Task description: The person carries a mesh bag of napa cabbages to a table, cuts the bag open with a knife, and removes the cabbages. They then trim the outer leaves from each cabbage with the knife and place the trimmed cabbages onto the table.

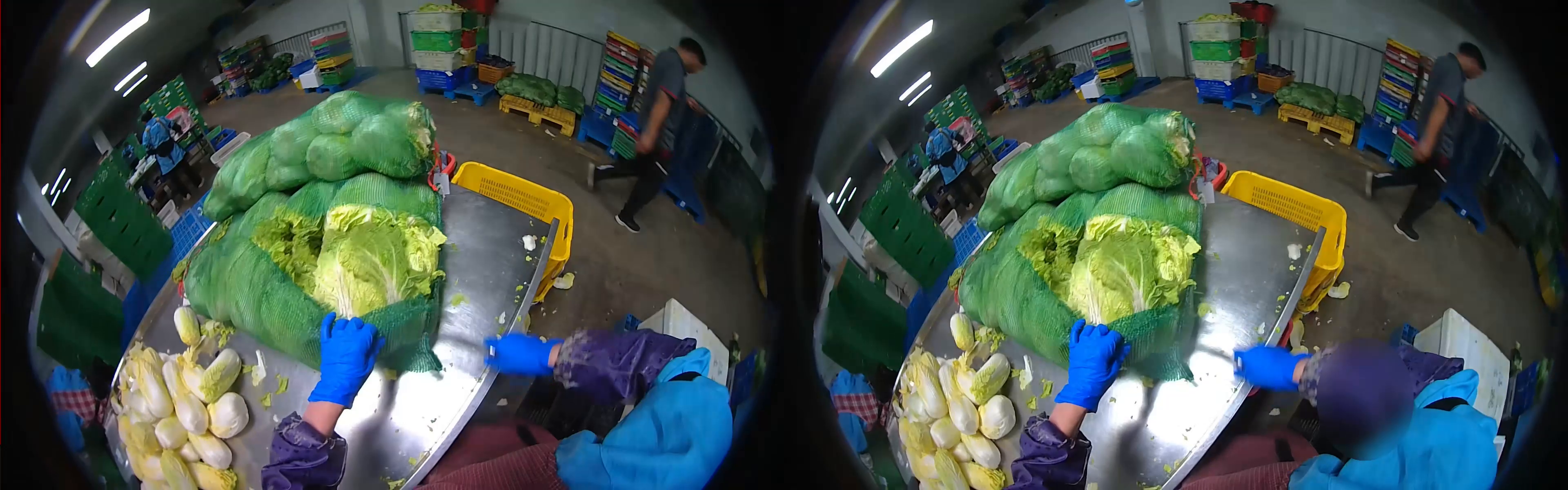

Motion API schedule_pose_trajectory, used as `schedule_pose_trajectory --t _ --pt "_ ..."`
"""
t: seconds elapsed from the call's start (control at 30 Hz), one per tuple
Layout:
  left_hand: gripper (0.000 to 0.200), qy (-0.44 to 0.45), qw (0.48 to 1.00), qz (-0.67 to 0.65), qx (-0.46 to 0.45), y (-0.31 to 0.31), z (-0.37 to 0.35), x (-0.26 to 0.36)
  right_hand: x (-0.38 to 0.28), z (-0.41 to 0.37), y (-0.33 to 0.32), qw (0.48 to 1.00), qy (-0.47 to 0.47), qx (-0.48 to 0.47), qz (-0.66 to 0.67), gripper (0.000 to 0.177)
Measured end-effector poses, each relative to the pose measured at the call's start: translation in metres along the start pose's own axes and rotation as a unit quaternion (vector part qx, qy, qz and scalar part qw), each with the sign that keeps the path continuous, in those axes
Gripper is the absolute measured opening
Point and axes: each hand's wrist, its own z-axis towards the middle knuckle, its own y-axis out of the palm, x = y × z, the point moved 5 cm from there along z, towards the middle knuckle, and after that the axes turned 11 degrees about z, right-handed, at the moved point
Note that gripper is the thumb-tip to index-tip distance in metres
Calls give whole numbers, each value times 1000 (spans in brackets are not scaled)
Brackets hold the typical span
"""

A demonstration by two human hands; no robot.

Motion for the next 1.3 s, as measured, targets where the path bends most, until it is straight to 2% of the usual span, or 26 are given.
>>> schedule_pose_trajectory --t 0.03,0.07,0.1,0.13,0.2,0.27,0.33,0.37,0.43,0.47,0.53,0.6,0.63,0.67,0.7,0.73,0.8,0.87,0.93,0.97,1.0,1.07,1.1,1.17,1.2,1.3 --pt "12 1 1000 -8 13 -1 -2 -1 -30 -8 -43 992 70 82 66 35" --pt "12 4 1000 -15 27 -2 -2 -3 -40 -8 -68 985 94 125 72 34" --pt "12 -1 999 -16 27 -1 -1 -4 -53 -10 -87 972 159 129 117 33" --pt "11 -3 1000 -10 30 0 1 -3 -49 -1 -91 972 161 126 116 33" --pt "11 -3 1000 -7 29 2 -1 2 -37 23 -88 984 93 136 69 33" --pt "10 -6 999 -18 40 -2 -3 0 -40 31 -55 979 129 26 157 29" --pt "10 -13 998 -20 55 0 -5 -1 -36 30 -63 965 146 38 214 23" --pt "10 -15 997 -25 68 1 -7 0 -36 38 -72 966 145 33 212 23" --pt "9 -19 998 -24 54 2 -5 0 -31 63 -84 976 159 -113 94 19" --pt "9 -22 999 -22 44 2 -5 0 -33 77 -85 964 186 -163 102 17" --pt "9 -31 999 -20 30 0 -13 -2 -35 100 -71 954 169 -233 90 22" --pt "7 -38 998 -28 48 -5 -25 -8 -33 110 -48 966 137 -216 44 19" --pt "7 -43 998 -24 49 -7 -39 -12 -45 60 -19 973 110 -66 192 20" --pt "7 -42 999 -5 27 -6 -61 -18 -1 54 27 975 -211 -22 -61 21" --pt "7 -43 999 14 4 -5 -85 -27 28 29 70 996 -64 6 -66 23" --pt "8 -45 997 58 -5 3 -109 -41 -11 -4 59 993 89 -68 -23 28" --pt "16 -70 989 119 -44 10 -147 -73 -29 -14 36 997 50 -56 27 30" --pt "19 -106 984 143 -13 8 -161 -95 -60 -8 1 999 23 -27 30 30" --pt "20 -90 983 155 -48 14 -154 -102 -84 -17 -29 987 72 -9 141 33" --pt "23 -78 981 161 -79 17 -151 -104 -81 -17 -32 961 94 14 259 33" --pt "23 -76 981 163 -79 17 -147 -105 -75 -11 -39 950 104 66 287 34" --pt "25 -107 991 5 -78 7 -124 -97 -79 3 -66 947 78 143 276 34" --pt "26 -137 984 -108 -33 6 -117 -98 -83 16 -78 926 50 168 335 35" --pt "31 -186 964 -187 -7 1 -104 -92 -90 49 -106 893 0 206 399 38" --pt "33 -210 952 -222 0 1 -100 -92 -96 69 -119 887 -21 219 406 41" --pt "38 -181 969 -156 71 -17 -85 -70 -98 134 -145 899 -58 274 336 48"
